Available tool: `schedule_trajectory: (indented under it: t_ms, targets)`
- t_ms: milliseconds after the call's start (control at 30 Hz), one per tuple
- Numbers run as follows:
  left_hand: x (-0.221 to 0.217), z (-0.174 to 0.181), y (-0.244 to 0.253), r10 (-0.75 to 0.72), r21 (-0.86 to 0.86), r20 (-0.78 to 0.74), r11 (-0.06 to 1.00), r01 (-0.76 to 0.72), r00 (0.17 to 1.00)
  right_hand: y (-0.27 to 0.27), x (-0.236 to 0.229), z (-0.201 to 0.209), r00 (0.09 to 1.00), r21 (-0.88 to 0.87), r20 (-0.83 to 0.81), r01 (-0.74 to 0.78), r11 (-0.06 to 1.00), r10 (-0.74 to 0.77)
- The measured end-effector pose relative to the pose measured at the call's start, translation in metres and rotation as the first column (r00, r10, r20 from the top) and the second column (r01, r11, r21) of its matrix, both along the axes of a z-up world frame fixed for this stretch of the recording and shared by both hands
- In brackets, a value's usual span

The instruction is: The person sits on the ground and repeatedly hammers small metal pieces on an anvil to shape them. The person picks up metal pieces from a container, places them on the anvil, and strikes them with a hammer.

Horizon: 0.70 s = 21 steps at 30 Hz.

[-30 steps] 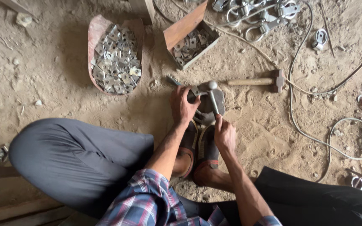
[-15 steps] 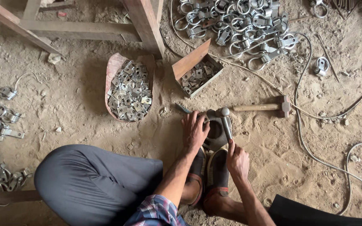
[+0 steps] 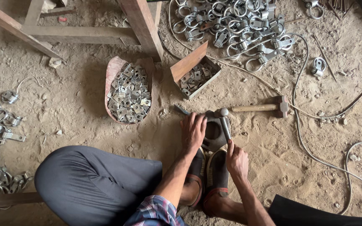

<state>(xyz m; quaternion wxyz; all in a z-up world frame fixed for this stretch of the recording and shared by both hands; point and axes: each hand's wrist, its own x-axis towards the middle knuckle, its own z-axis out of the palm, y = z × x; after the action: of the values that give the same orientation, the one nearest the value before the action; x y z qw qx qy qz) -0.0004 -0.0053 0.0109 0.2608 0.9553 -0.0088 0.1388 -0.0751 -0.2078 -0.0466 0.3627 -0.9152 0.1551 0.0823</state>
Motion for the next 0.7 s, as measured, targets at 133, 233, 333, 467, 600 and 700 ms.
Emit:
schedule_trajectory:
  t_ms: [133, 233, 333, 467, 600, 700]
  targets:
    - [-0.002, 0.004, 0.000, 0.076, -0.020, 0.046, 0.997, -0.075, 0.996, 0.000, 0.001, -0.005, 0.999, -0.031, -0.049, 0.008, 0.999, -0.009]
    - [-0.002, 0.002, -0.001, 0.074, -0.012, 0.073, 0.997, -0.074, 0.995, 0.002, 0.001, 0.000, 0.999, -0.021, -0.048, 0.005, 1.000, -0.006]
    - [-0.002, -0.008, 0.000, 0.084, -0.054, 0.037, 0.995, -0.082, 0.996, 0.004, 0.003, 0.017, 0.998, -0.032, -0.068, 0.016, 0.999, -0.018]
    - [0.003, -0.040, 0.002, 0.098, -0.121, 0.107, 0.989, -0.085, 0.989, 0.015, 0.003, 0.059, 0.985, -0.101, 0.157, -0.060, 0.993, 0.075]
    - [0.005, -0.056, 0.005, 0.194, -0.213, -0.091, 0.955, -0.209, 0.977, 0.029, 0.005, 0.093, 0.985, 0.076, -0.094, 0.149, 0.986, -0.142]
    - [0.003, -0.046, 0.013, 0.223, -0.131, -0.167, 0.960, -0.246, 0.960, 0.038, 0.005, 0.101, 0.980, 0.069, -0.074, 0.189, 0.980, -0.184]
